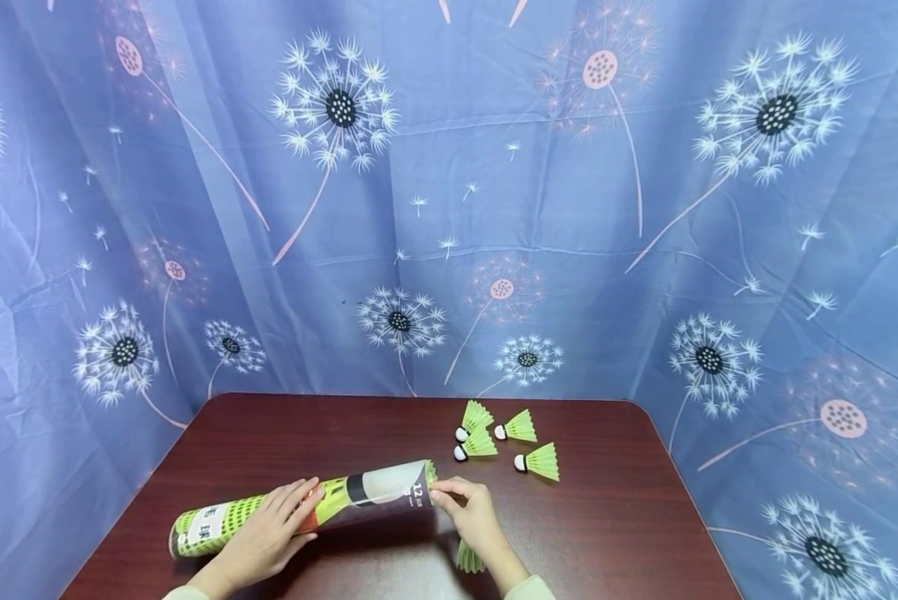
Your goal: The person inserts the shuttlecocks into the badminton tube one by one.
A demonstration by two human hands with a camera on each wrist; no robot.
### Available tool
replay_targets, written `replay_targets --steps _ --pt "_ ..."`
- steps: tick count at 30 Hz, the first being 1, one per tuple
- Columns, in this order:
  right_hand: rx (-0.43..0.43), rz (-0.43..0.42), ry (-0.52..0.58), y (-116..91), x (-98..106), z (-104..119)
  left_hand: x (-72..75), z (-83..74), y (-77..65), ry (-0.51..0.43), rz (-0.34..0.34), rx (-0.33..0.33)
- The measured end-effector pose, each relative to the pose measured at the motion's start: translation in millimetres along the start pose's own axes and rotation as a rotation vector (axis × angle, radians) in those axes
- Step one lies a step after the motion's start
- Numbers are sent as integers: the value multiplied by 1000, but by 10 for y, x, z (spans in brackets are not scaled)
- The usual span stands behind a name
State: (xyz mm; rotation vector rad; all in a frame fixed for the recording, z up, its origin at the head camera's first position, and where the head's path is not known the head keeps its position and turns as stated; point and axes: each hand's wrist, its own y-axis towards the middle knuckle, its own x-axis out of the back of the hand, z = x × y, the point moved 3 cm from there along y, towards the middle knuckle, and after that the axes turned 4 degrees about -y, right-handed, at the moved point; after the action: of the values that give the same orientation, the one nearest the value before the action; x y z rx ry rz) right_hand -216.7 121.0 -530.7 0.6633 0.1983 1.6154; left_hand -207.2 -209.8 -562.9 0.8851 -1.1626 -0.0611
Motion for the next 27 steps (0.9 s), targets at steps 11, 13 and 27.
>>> replay_targets --steps 11,13,27 --pt "-21 3 21 -36 84 1 4 5 -12 4 10 15" --pt "-17 4 27 -46 110 -9 7 3 -8 4 13 16" --pt "-111 -90 32 -206 449 -126 13 3 -30 12 -8 14"
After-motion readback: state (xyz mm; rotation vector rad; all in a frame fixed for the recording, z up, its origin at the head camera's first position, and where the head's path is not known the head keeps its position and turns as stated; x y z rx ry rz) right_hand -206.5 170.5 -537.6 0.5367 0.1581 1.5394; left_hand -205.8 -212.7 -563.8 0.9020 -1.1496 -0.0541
